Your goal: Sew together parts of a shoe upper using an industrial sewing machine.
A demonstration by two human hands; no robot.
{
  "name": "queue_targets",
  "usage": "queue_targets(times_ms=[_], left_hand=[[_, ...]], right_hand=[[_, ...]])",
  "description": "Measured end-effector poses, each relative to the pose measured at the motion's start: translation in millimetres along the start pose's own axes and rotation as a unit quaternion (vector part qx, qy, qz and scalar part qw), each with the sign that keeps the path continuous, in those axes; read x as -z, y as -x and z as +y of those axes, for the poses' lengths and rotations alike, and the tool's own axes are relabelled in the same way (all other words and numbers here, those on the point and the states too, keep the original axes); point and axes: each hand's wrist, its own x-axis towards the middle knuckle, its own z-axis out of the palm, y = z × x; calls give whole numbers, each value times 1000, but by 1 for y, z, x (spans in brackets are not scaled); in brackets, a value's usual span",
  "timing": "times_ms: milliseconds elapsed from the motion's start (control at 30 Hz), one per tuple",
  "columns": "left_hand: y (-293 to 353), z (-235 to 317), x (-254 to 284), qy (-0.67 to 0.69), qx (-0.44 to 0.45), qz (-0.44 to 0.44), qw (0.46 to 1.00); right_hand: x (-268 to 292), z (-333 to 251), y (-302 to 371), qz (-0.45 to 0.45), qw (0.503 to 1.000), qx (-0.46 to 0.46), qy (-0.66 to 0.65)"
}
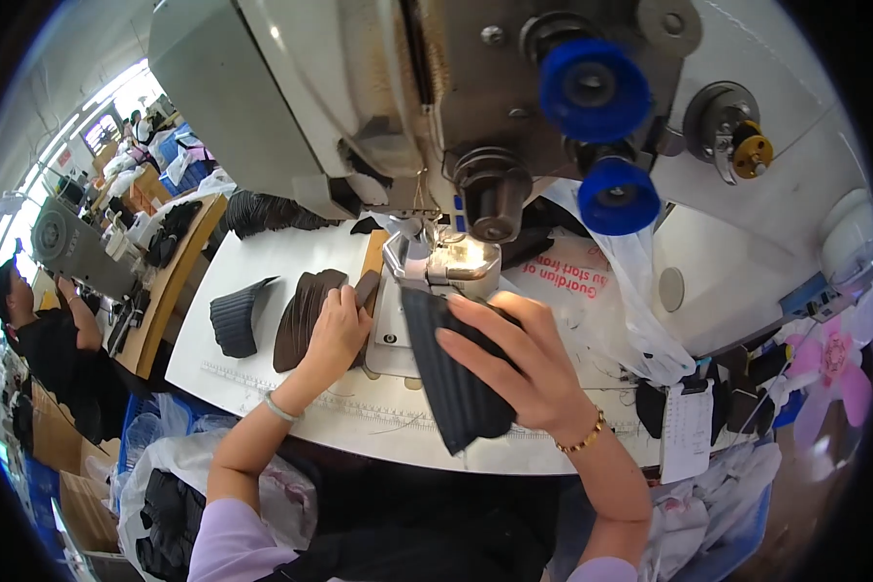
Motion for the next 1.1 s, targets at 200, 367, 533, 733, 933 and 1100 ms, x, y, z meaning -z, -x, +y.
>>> queue_targets(times_ms=[200, 367, 533, 733, 933, 1100], left_hand=[[-5, 17, 48, 184, -83, 108, 973], [-11, 67, 112, 458, -32, -50, 887], [-22, 70, 103, 456, -147, -96, 872], [-28, 58, 86, 190, -288, 72, 936], [-29, 69, 89, 65, -357, 266, 893], [-36, 63, 87, 118, -412, 144, 892]], right_hand=[[1, 23, -12, -31, 999, -18, 32], [31, 49, 4, 51, 972, -197, 120], [26, 43, 5, 50, 995, -90, -9], [7, 30, -18, -33, 992, -82, 92], [32, 50, 15, 61, 980, -189, 2], [12, 32, -5, -10, 999, -29, 30]])
